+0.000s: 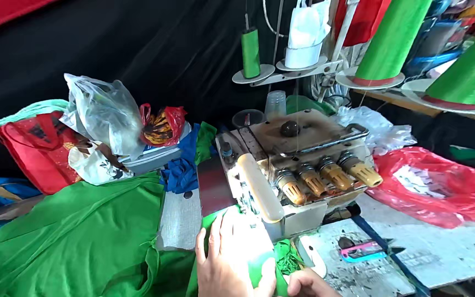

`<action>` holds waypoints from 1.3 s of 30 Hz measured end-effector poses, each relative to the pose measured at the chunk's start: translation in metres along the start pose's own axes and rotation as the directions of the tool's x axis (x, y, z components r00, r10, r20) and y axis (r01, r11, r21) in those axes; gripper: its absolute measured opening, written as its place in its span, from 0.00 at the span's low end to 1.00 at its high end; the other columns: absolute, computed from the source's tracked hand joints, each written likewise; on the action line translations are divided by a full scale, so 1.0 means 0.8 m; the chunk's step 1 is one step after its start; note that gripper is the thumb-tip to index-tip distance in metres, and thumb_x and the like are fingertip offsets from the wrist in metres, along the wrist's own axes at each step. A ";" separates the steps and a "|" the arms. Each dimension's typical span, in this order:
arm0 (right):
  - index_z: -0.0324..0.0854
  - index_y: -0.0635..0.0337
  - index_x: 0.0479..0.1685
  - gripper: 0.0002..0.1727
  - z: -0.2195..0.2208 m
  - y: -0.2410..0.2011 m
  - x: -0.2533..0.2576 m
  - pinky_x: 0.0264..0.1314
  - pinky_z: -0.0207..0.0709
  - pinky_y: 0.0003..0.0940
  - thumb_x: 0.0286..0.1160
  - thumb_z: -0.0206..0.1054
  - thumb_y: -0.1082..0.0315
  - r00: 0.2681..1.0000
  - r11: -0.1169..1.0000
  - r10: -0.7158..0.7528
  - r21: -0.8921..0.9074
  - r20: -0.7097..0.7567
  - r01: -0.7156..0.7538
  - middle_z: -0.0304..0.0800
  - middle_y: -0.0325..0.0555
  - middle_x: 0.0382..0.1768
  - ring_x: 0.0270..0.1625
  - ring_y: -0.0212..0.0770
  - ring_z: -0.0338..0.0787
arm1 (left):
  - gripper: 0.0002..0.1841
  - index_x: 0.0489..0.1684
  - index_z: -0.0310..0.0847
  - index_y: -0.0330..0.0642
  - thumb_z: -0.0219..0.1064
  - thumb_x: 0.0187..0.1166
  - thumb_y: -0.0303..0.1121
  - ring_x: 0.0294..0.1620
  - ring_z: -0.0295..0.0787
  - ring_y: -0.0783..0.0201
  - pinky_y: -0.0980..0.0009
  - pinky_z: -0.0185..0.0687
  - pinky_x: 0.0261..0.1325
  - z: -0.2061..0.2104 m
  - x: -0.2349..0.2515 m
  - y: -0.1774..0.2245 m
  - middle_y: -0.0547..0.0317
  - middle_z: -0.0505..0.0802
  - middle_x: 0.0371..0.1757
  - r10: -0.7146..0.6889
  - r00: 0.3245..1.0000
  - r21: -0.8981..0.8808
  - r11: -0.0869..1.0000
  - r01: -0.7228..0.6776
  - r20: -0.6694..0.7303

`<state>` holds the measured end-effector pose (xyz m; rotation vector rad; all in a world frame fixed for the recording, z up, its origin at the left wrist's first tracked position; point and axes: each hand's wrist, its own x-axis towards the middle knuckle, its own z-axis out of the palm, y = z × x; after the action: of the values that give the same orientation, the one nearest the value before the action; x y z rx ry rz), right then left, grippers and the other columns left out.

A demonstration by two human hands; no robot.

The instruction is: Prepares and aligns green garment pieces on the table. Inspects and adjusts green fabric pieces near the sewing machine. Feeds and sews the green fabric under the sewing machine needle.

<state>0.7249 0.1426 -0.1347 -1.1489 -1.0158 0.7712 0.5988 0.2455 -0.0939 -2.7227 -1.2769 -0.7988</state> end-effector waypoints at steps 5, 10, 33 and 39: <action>0.78 0.68 0.44 0.11 0.007 0.003 0.028 0.45 0.87 0.24 0.66 0.73 0.82 0.996 0.995 -0.088 -0.047 -0.017 0.087 0.91 0.38 0.37 0.38 0.23 0.90 | 0.38 0.67 0.85 0.36 0.66 0.69 0.62 0.75 0.81 0.39 0.32 0.67 0.73 0.003 0.033 -0.032 0.42 0.88 0.71 0.063 0.998 -0.130 0.989 -0.066 -0.025; 0.75 0.63 0.49 0.18 0.013 -0.004 0.025 0.46 0.89 0.24 0.62 0.74 0.84 0.999 0.998 0.032 0.052 -0.030 -0.031 0.91 0.33 0.38 0.39 0.24 0.92 | 0.40 0.81 0.73 0.37 0.70 0.70 0.53 0.89 0.58 0.34 0.31 0.56 0.82 0.015 0.039 -0.082 0.37 0.67 0.88 -0.085 0.994 -0.516 0.850 0.106 0.063; 0.75 0.71 0.57 0.21 -0.013 0.022 -0.033 0.48 0.87 0.30 0.65 0.75 0.79 0.992 0.979 0.113 -0.178 0.063 -0.100 0.88 0.48 0.43 0.42 0.34 0.91 | 0.35 0.75 0.78 0.33 0.75 0.58 0.14 0.73 0.68 0.13 0.15 0.57 0.66 -0.085 -0.025 -0.145 0.21 0.78 0.73 -0.151 0.976 0.067 0.988 0.142 0.158; 0.76 0.75 0.57 0.19 -0.005 0.028 -0.043 0.51 0.86 0.32 0.68 0.73 0.78 0.993 0.973 0.081 -0.223 0.080 -0.061 0.89 0.54 0.46 0.45 0.36 0.91 | 0.31 0.74 0.77 0.29 0.64 0.81 0.47 0.82 0.69 0.28 0.26 0.62 0.77 -0.023 -0.015 -0.041 0.30 0.75 0.82 0.080 0.991 -0.085 0.992 -0.090 -0.109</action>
<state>0.7165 0.1158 -0.1648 -1.3568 -1.1614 0.7867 0.5604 0.2541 -0.0896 -2.7392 -1.1227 -0.9994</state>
